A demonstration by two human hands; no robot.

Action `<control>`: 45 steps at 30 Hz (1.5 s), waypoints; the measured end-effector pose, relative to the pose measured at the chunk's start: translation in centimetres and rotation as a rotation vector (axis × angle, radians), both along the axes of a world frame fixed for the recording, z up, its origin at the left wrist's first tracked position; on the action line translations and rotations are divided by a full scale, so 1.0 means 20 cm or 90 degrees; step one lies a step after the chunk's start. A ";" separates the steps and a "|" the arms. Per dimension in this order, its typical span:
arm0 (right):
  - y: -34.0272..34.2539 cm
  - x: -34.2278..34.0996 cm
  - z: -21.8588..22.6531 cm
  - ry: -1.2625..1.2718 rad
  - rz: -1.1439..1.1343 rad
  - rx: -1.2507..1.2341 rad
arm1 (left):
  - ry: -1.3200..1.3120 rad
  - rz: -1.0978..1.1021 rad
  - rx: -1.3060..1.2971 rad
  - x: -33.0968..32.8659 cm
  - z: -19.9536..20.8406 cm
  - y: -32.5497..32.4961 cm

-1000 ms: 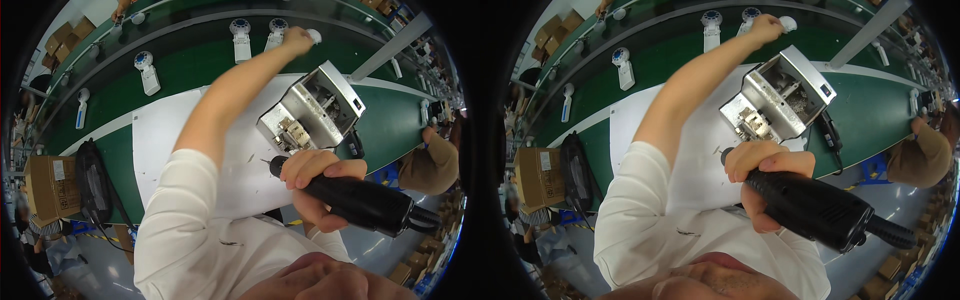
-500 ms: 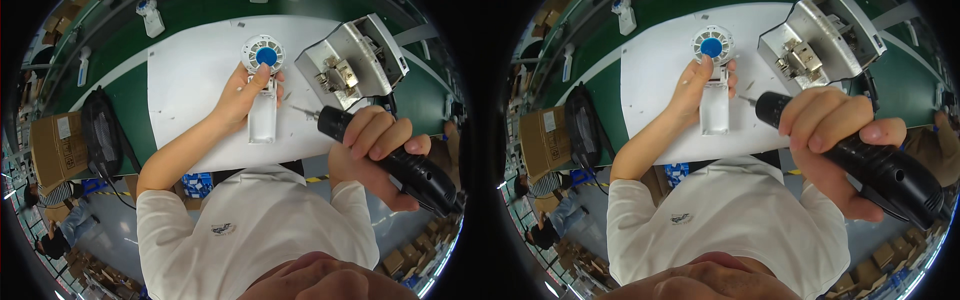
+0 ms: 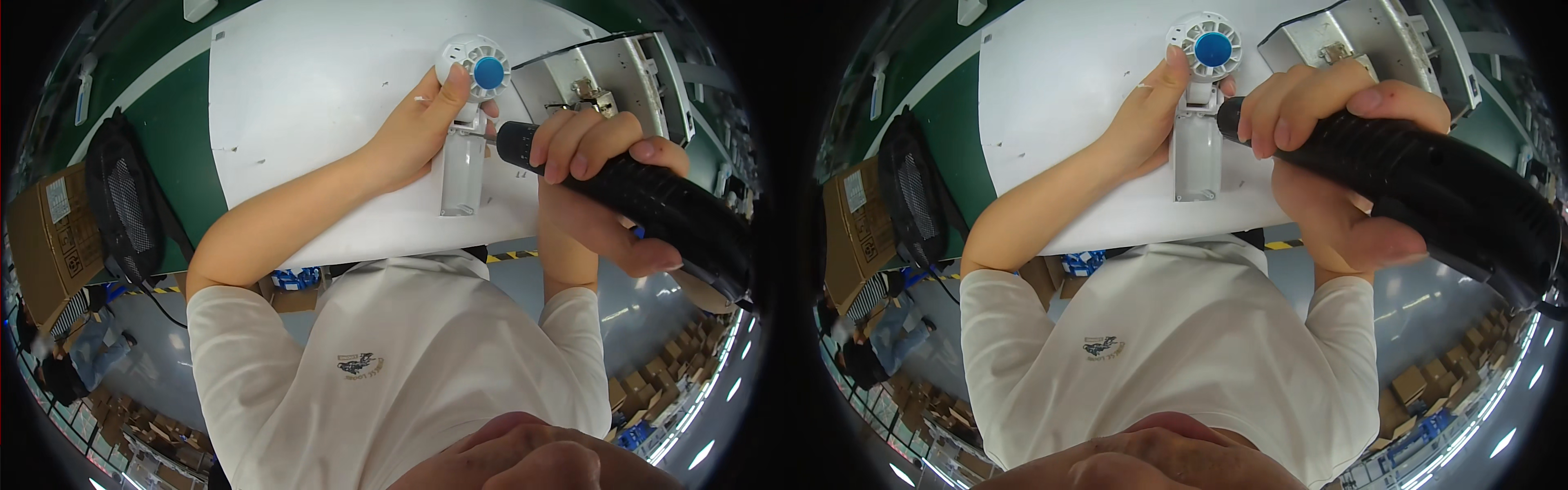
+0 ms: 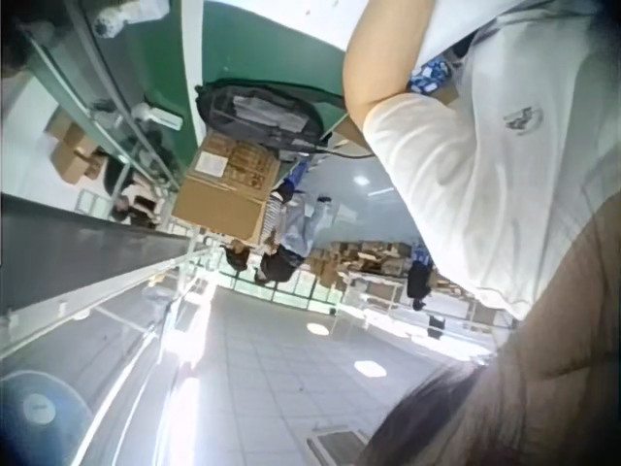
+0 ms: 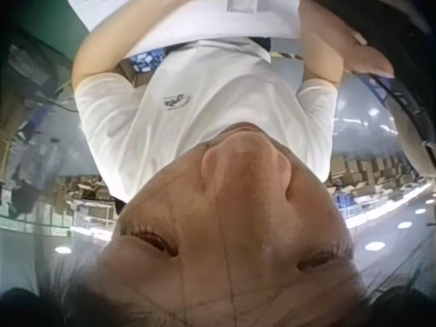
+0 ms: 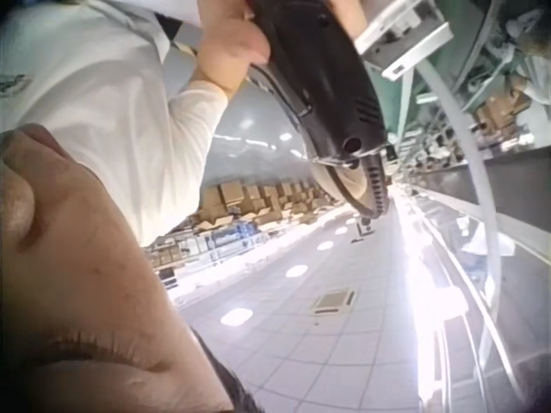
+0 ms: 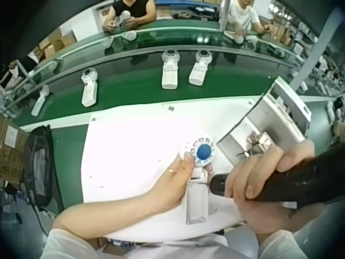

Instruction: Assembling handheld electronic devices using an electric screwdriver on a production line.

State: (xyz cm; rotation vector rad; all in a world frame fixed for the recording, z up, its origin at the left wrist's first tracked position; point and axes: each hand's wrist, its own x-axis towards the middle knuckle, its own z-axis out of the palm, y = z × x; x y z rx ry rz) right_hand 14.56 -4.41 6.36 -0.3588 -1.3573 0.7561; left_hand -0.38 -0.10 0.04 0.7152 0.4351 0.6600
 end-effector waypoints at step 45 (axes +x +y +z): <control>0.07 -0.06 0.01 0.024 0.016 -0.043 | 0.012 0.013 0.035 0.03 0.01 0.00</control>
